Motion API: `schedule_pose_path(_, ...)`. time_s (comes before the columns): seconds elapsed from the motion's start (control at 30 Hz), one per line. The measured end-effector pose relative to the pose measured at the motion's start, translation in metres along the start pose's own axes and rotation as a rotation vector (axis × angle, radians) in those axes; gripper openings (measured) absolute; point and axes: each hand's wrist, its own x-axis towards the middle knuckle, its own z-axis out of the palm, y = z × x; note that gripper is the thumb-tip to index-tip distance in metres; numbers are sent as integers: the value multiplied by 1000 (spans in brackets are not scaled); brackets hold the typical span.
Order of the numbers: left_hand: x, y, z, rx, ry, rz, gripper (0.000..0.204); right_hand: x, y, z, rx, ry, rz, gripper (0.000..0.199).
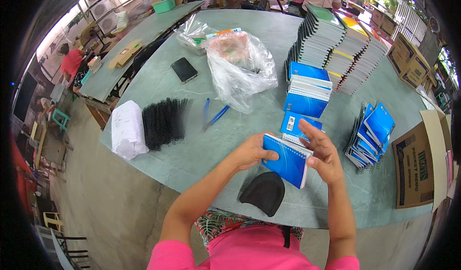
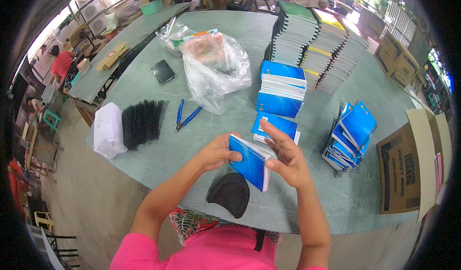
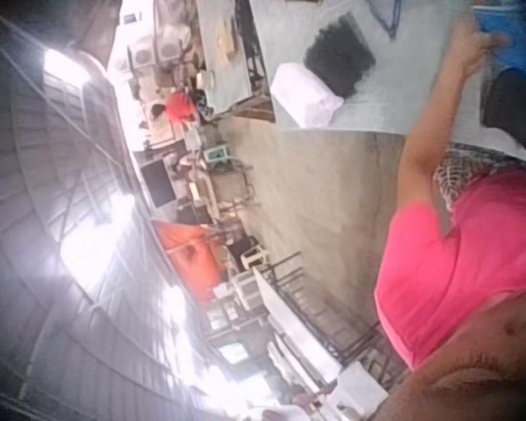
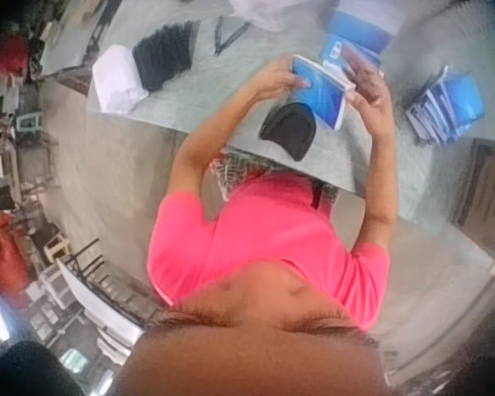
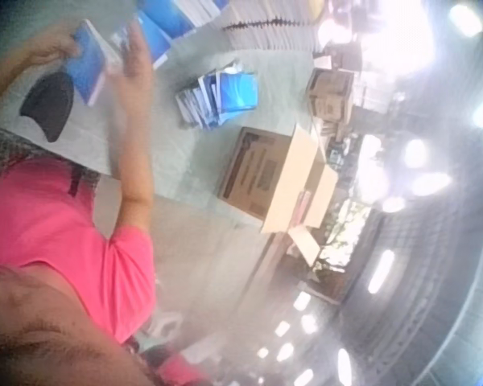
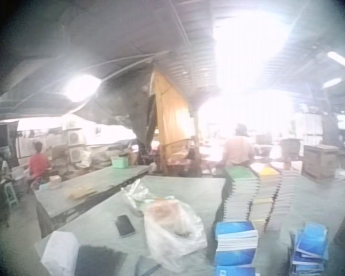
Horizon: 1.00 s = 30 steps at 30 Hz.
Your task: The person assembles spiral notebooks by picking up a pre-punched cover and paper stack, manually threading a wire spiral through the holes, and repeating the process for multiple notebooks at a workstation.
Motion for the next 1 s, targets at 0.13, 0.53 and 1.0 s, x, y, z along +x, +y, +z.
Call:
schedule_pose_path(0.13,7,-1,2,33,-47,-39,46,18,2,-13,-165,-515,-132,59)
schedule_pose_path(0.53,-13,54,-77,1340,579,438,27,14,-61,6,-776,-88,-63,18)
schedule_pose_path(1.0,-35,88,-146,1613,1264,386,28,24,38,20,-1403,-117,-8,14)
